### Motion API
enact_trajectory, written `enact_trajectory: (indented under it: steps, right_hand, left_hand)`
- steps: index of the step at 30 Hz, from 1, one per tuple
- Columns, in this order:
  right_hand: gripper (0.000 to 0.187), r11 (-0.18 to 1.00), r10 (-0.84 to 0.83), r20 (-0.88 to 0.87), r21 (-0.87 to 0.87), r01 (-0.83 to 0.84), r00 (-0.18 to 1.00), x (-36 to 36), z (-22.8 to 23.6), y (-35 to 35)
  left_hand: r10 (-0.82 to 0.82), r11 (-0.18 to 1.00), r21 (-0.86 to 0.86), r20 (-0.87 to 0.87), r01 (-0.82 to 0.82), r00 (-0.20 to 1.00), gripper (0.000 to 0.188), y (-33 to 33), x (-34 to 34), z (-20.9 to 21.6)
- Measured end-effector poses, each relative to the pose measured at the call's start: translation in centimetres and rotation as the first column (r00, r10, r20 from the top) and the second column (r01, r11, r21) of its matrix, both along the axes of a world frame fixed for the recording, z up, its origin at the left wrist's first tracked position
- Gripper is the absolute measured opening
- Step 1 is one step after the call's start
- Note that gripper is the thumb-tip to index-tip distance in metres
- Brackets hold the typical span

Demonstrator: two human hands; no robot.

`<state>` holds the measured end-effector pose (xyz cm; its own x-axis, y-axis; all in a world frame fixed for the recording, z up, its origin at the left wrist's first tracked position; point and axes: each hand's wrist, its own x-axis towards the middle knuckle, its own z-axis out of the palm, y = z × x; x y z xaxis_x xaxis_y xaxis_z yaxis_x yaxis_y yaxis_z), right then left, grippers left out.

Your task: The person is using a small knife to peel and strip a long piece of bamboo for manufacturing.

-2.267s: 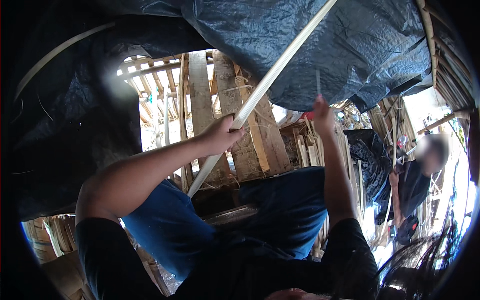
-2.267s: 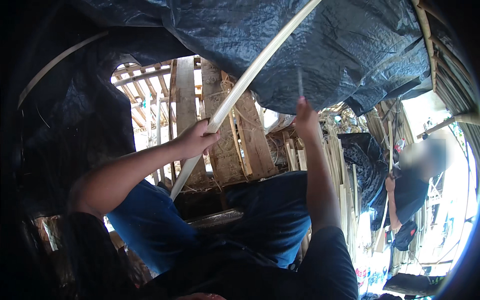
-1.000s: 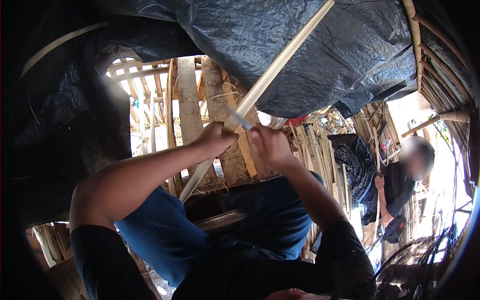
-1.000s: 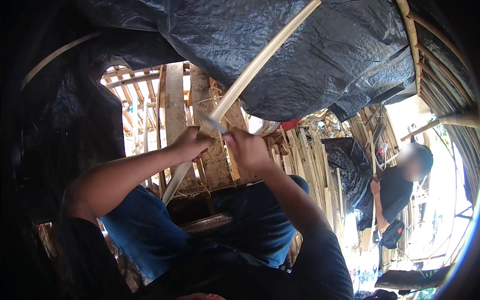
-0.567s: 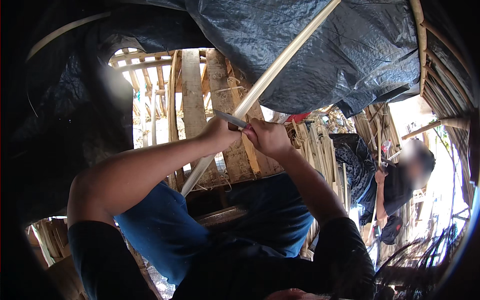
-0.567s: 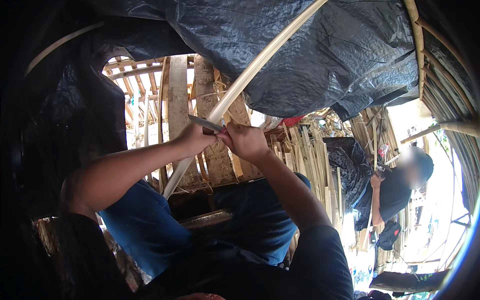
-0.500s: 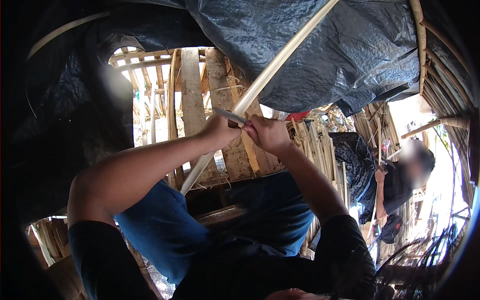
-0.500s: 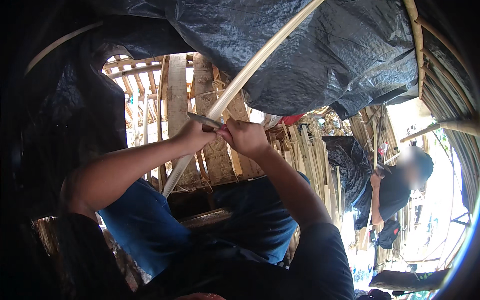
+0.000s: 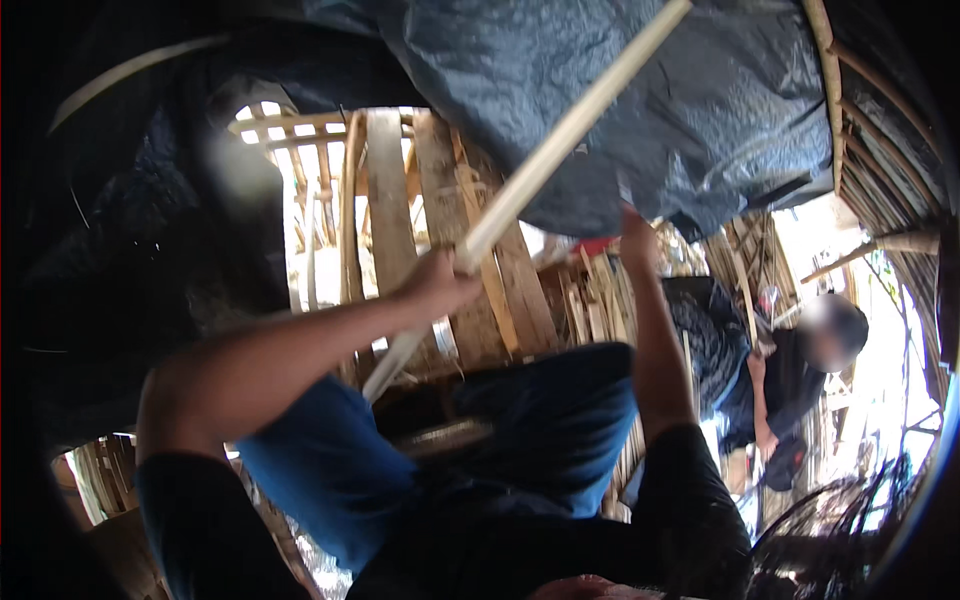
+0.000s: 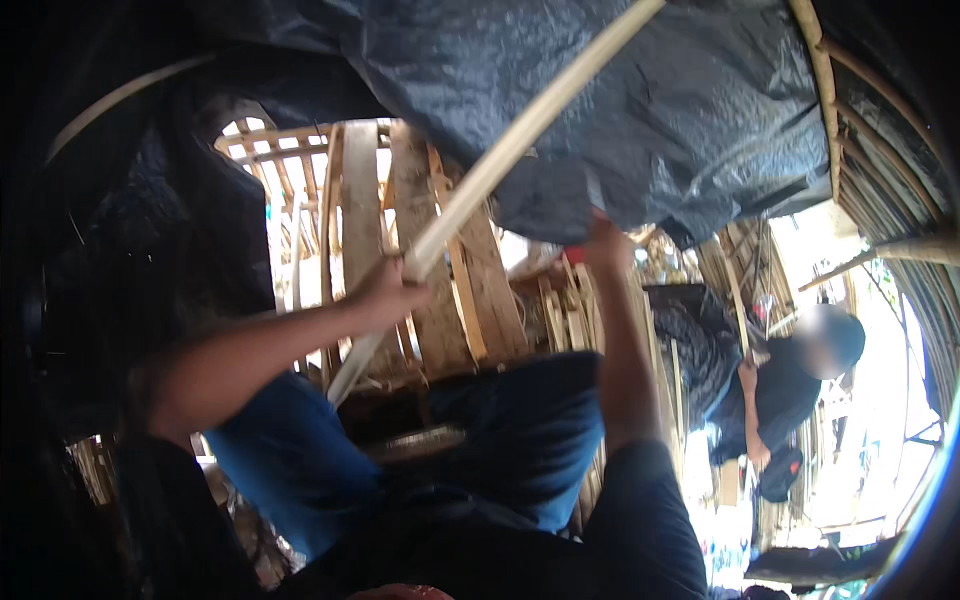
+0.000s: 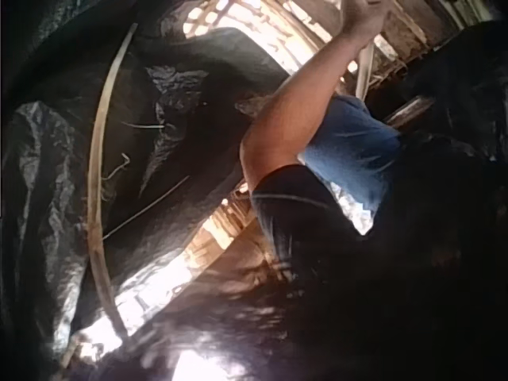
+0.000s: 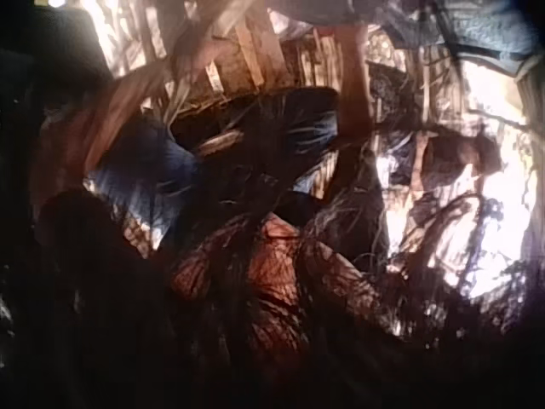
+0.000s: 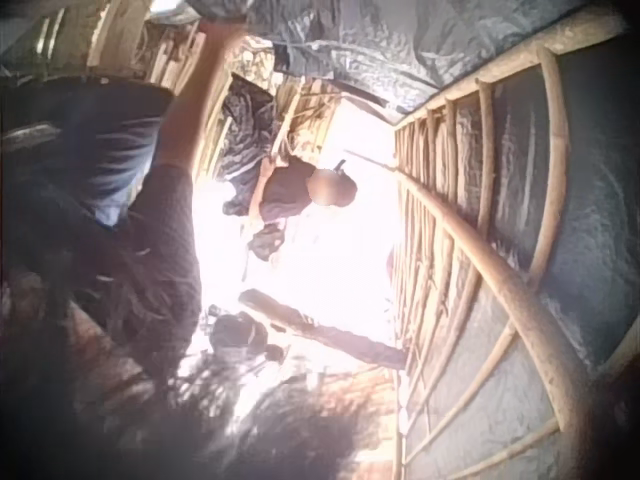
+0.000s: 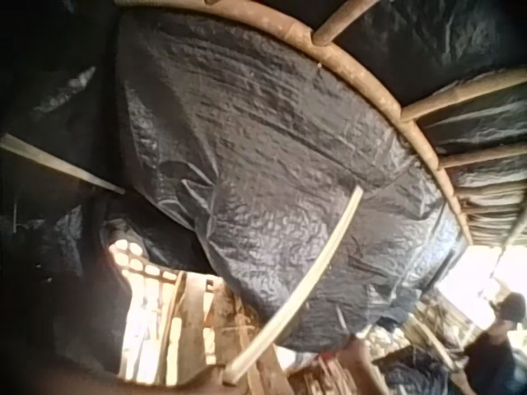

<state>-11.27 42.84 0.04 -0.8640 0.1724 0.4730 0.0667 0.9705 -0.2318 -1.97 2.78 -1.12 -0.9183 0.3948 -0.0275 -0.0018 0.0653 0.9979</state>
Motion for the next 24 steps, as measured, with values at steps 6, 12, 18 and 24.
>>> enact_trajectory:
  steps: [6,12,18,24]
  right_hand:
    - [0.054,0.983,0.003,-0.123,-0.179,-0.025,0.992,4.3,5.3,-0.9]
    - [0.036,0.924,0.188,-0.148,-0.309,-0.226,0.971,4.7,5.9,-10.3]
    - [0.013,0.745,0.608,-0.213,-0.178,-0.643,0.765,6.3,3.6,-17.1]
    - [0.017,0.481,0.875,0.005,0.093,-0.872,0.484,7.5,1.5,-18.6]
  left_hand:
    - [-0.076,0.993,-0.079,0.139,0.088,0.987,0.029,-3.3,0.0,1.0]
    - [-0.124,0.992,-0.009,0.132,0.126,0.983,0.024,-1.8,-0.7,0.9]
    - [-0.218,0.973,-0.032,0.193,0.228,0.957,0.025,-1.7,-1.5,-0.3]
    - [-0.214,0.974,-0.023,0.232,0.225,0.949,0.025,-2.0,-2.1,-0.2]
